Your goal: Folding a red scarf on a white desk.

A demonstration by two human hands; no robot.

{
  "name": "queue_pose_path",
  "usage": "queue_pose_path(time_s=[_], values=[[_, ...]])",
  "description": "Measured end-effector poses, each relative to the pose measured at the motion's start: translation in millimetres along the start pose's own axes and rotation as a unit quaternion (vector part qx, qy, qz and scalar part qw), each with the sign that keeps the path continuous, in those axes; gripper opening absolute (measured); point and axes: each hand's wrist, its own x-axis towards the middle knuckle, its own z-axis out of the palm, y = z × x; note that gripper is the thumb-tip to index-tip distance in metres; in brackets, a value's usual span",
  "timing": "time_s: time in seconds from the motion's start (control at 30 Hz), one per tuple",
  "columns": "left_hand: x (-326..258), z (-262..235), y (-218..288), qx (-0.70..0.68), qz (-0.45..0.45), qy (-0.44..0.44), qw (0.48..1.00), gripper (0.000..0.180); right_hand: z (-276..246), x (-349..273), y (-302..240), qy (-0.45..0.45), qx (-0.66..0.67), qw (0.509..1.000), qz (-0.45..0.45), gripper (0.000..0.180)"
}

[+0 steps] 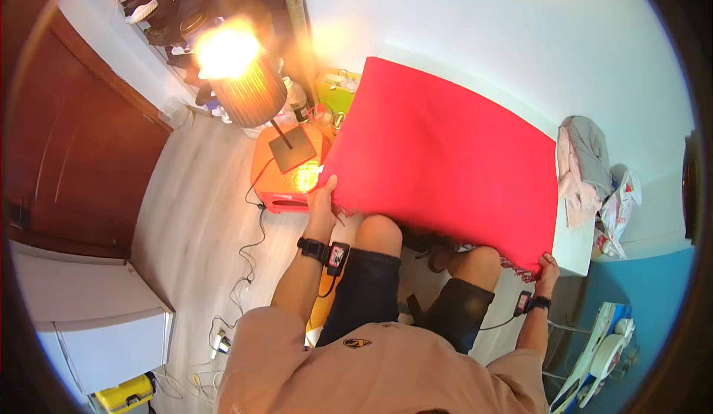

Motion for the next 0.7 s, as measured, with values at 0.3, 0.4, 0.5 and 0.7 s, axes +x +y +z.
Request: queue_pose_path(time_s=[0.3, 0.4, 0.5, 0.7], values=[[-3, -8, 27, 0.028, -0.136, -0.121, 0.983, 0.023, -11, 20, -17, -0.016, 0.06, 0.998, -0.034, 0.025], [-5, -2, 47, 0.098, -0.122, -0.104, 0.982, 0.024, -11, 22, -32, -0.038, 0.093, 0.994, -0.032, 0.022], [-1, 6, 71, 0.187, -0.064, -0.042, 0.979, 0.016, -13, 17, -49, -0.055, 0.127, 0.989, -0.043, 0.016], [-20, 24, 114, 0.186, -0.018, -0.073, 0.98, 0.016, -25, -5, -75, -0.125, 0.144, 0.978, -0.081, 0.012]])
